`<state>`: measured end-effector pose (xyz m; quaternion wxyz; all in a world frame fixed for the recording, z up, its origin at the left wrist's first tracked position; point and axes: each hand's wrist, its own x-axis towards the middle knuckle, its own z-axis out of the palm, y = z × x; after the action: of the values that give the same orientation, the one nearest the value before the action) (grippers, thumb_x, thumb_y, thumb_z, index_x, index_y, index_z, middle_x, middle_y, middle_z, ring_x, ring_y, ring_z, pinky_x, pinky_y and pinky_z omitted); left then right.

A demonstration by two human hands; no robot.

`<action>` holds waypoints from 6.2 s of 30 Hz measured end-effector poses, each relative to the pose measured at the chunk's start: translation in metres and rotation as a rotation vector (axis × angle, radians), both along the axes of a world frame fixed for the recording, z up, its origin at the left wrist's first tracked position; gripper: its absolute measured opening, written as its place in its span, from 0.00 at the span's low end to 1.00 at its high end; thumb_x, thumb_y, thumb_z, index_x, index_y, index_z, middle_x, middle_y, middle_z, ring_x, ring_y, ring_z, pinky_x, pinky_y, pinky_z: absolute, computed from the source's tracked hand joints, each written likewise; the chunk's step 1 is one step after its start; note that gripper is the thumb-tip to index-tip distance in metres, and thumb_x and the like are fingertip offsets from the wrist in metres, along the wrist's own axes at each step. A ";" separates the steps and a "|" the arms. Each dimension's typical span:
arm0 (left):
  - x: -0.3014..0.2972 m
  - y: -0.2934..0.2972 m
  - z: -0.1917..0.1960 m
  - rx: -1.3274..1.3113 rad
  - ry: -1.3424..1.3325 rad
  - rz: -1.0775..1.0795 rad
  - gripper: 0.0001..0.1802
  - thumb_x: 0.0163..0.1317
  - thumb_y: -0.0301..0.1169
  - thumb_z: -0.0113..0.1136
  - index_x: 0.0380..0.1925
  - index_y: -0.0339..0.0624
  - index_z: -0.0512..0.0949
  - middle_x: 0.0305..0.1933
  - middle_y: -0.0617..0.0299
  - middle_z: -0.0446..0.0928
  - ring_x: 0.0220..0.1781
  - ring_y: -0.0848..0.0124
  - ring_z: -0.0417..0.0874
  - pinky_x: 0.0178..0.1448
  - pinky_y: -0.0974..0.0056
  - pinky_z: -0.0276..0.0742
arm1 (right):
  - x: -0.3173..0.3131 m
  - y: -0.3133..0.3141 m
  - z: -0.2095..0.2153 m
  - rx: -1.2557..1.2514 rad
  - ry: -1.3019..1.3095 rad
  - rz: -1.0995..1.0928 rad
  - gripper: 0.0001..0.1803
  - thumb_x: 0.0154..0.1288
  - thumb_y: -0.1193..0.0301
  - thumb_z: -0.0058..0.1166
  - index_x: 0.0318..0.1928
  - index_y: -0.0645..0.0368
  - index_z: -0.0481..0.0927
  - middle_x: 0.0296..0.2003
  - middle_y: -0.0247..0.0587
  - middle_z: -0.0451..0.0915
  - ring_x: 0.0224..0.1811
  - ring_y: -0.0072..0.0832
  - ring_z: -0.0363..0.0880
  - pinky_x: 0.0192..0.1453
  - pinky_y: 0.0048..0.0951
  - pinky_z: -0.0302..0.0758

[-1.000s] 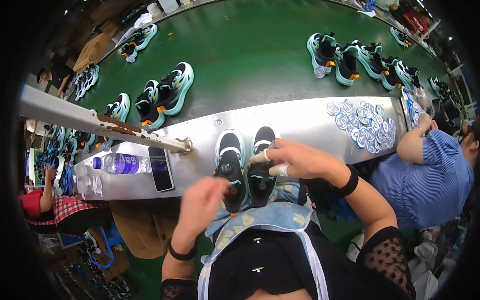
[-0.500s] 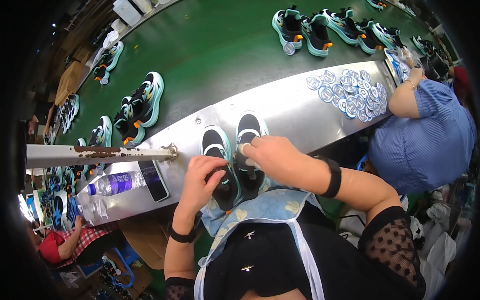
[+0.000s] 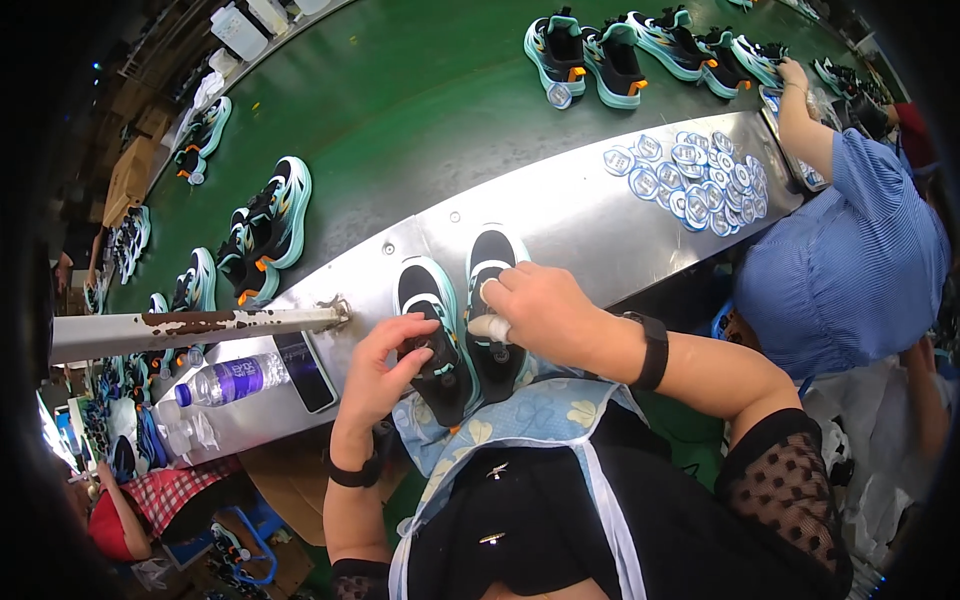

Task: Attaching components and labels to athletic shoes on a factory production line.

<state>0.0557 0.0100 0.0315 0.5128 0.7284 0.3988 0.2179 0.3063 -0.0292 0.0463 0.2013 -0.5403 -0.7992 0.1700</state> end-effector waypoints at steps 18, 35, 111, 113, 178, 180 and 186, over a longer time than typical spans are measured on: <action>0.016 0.000 0.005 -0.005 0.084 0.032 0.17 0.52 0.26 0.66 0.44 0.40 0.81 0.47 0.54 0.79 0.50 0.58 0.79 0.54 0.61 0.74 | 0.028 0.010 -0.001 -0.210 0.111 0.012 0.14 0.59 0.64 0.61 0.35 0.60 0.74 0.26 0.42 0.74 0.34 0.44 0.76 0.38 0.41 0.72; 0.084 -0.061 -0.002 -1.159 -0.536 0.389 0.18 0.73 0.37 0.48 0.48 0.30 0.74 0.48 0.52 0.79 0.43 0.67 0.83 0.30 0.70 0.76 | 0.047 0.031 -0.041 -0.433 0.539 -0.046 0.11 0.66 0.73 0.55 0.47 0.63 0.79 0.41 0.47 0.82 0.43 0.35 0.81 0.49 0.32 0.75; 0.044 -0.019 0.009 0.039 0.035 0.461 0.13 0.58 0.27 0.62 0.43 0.39 0.79 0.41 0.59 0.76 0.40 0.69 0.77 0.43 0.66 0.71 | 0.028 0.054 -0.018 -0.208 0.078 0.150 0.30 0.50 0.83 0.52 0.58 0.55 0.76 0.34 0.49 0.73 0.37 0.48 0.74 0.43 0.41 0.72; 0.046 -0.021 -0.014 0.127 0.149 0.331 0.18 0.52 0.28 0.68 0.44 0.40 0.79 0.41 0.61 0.74 0.42 0.70 0.75 0.47 0.66 0.69 | 0.010 0.074 -0.035 -0.260 0.085 0.226 0.30 0.55 0.81 0.51 0.61 0.54 0.74 0.36 0.50 0.74 0.39 0.48 0.75 0.44 0.41 0.72; 0.018 -0.044 -0.021 0.160 0.040 0.515 0.17 0.47 0.28 0.72 0.37 0.40 0.79 0.51 0.56 0.79 0.70 0.51 0.66 0.65 0.53 0.66 | -0.030 0.084 -0.041 -0.519 0.182 0.245 0.24 0.61 0.75 0.54 0.60 0.52 0.76 0.34 0.52 0.77 0.38 0.48 0.76 0.43 0.43 0.71; 0.006 -0.029 -0.022 0.074 -0.044 0.360 0.15 0.48 0.28 0.71 0.38 0.40 0.80 0.50 0.58 0.80 0.71 0.53 0.65 0.66 0.53 0.64 | -0.027 0.084 -0.045 -0.508 0.199 0.235 0.25 0.61 0.75 0.54 0.61 0.48 0.76 0.34 0.53 0.77 0.38 0.50 0.77 0.43 0.44 0.72; -0.023 0.015 -0.024 -0.094 -0.133 -0.234 0.15 0.54 0.31 0.64 0.43 0.43 0.81 0.53 0.65 0.81 0.72 0.60 0.64 0.74 0.52 0.50 | -0.031 0.084 -0.043 -0.522 0.197 0.276 0.24 0.61 0.74 0.55 0.59 0.50 0.77 0.34 0.53 0.78 0.38 0.50 0.77 0.43 0.44 0.72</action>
<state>0.0330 0.0249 0.0076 0.5934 0.7291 0.2861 0.1855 0.2754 0.0549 0.0030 0.1074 -0.4411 -0.7709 0.4468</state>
